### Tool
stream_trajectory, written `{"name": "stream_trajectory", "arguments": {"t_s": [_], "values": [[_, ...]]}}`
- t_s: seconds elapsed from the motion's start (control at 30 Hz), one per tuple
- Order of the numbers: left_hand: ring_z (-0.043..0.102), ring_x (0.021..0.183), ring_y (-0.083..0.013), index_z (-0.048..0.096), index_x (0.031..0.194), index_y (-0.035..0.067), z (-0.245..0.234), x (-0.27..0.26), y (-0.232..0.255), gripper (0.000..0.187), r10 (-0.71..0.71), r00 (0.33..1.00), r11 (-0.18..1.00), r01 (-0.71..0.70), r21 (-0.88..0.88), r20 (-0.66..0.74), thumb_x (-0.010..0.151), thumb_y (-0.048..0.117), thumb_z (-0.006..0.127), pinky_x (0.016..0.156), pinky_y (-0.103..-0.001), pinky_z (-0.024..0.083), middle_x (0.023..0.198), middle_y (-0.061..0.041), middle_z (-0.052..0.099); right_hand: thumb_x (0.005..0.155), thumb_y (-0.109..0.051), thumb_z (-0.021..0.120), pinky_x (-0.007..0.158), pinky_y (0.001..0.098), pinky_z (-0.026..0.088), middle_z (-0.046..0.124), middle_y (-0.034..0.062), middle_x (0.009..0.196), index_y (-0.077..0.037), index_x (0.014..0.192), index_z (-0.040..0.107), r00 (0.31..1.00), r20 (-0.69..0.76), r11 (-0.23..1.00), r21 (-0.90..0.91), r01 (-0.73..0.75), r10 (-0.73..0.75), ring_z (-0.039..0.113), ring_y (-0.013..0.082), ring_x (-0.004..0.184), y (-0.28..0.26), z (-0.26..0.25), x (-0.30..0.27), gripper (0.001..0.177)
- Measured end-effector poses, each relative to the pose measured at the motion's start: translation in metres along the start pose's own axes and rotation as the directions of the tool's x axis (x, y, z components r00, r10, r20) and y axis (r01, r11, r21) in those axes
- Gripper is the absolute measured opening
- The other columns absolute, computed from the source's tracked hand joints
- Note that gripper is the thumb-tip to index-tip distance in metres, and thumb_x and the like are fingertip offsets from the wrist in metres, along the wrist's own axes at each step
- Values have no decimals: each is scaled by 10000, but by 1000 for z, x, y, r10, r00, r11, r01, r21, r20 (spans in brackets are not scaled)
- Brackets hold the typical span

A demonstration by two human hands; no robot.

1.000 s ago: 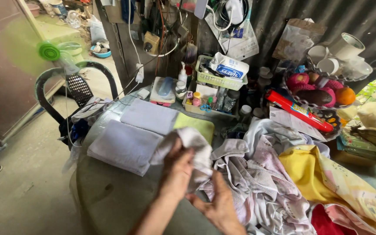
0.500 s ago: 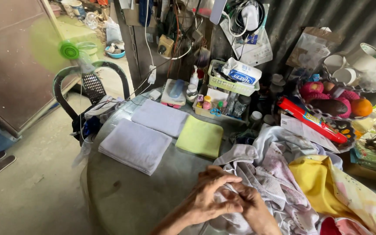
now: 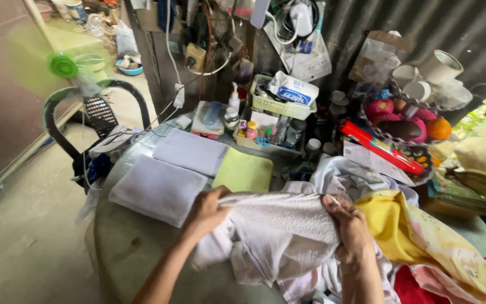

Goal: The person folds a white towel with red embroidery on a cluttered table. They smooth and align the edges, fold it in half multiple times, and place it on a stack of already folded towels.

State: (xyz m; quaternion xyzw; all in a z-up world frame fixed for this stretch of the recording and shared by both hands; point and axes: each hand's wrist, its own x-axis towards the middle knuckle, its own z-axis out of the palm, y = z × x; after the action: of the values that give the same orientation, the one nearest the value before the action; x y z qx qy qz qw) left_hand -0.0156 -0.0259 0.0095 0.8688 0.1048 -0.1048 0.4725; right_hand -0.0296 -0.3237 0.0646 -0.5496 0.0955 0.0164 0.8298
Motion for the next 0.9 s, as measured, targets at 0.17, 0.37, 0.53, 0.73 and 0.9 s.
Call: {"name": "stream_trajectory", "arguments": {"t_s": [0.17,0.37,0.53,0.73,0.9], "values": [[623,756,-163,696,1007,79,-46,-19,20,205,207,978,952,-202,-229,-2,810,125,666,637,-249,473,868,-61,694,840,-137,676,685,393,584,703,138,879,-25,953,651,952,266,921,309,-235,154,695,280,786,13,-48,39,162],[642,793,-206,751,938,-16,-52,-14,27,268,105,994,740,-67,-669,16,681,49,714,701,-256,444,854,-96,724,854,-90,665,688,319,571,679,51,807,-60,891,646,971,167,902,371,-220,169,667,177,734,27,-62,49,51],[668,784,-299,702,893,-34,-47,-7,12,228,297,935,406,59,-912,192,712,106,708,754,-376,492,839,-152,712,815,-123,686,747,415,562,692,132,899,-26,943,650,932,256,877,343,-335,256,684,282,825,31,-65,41,164],[674,827,-316,673,1008,-38,16,3,3,352,281,907,232,252,-939,313,771,221,684,805,-432,518,909,-169,711,811,-193,691,774,365,544,678,101,922,-57,1001,642,960,127,888,365,-280,250,655,224,840,74,-79,64,239],[664,839,-342,638,1108,-28,102,-7,-20,477,117,855,171,484,-858,505,802,338,658,793,-481,529,940,-198,691,831,-153,686,700,350,557,698,85,831,-75,875,659,899,-232,911,278,-304,370,652,253,712,112,-95,70,94]]}}
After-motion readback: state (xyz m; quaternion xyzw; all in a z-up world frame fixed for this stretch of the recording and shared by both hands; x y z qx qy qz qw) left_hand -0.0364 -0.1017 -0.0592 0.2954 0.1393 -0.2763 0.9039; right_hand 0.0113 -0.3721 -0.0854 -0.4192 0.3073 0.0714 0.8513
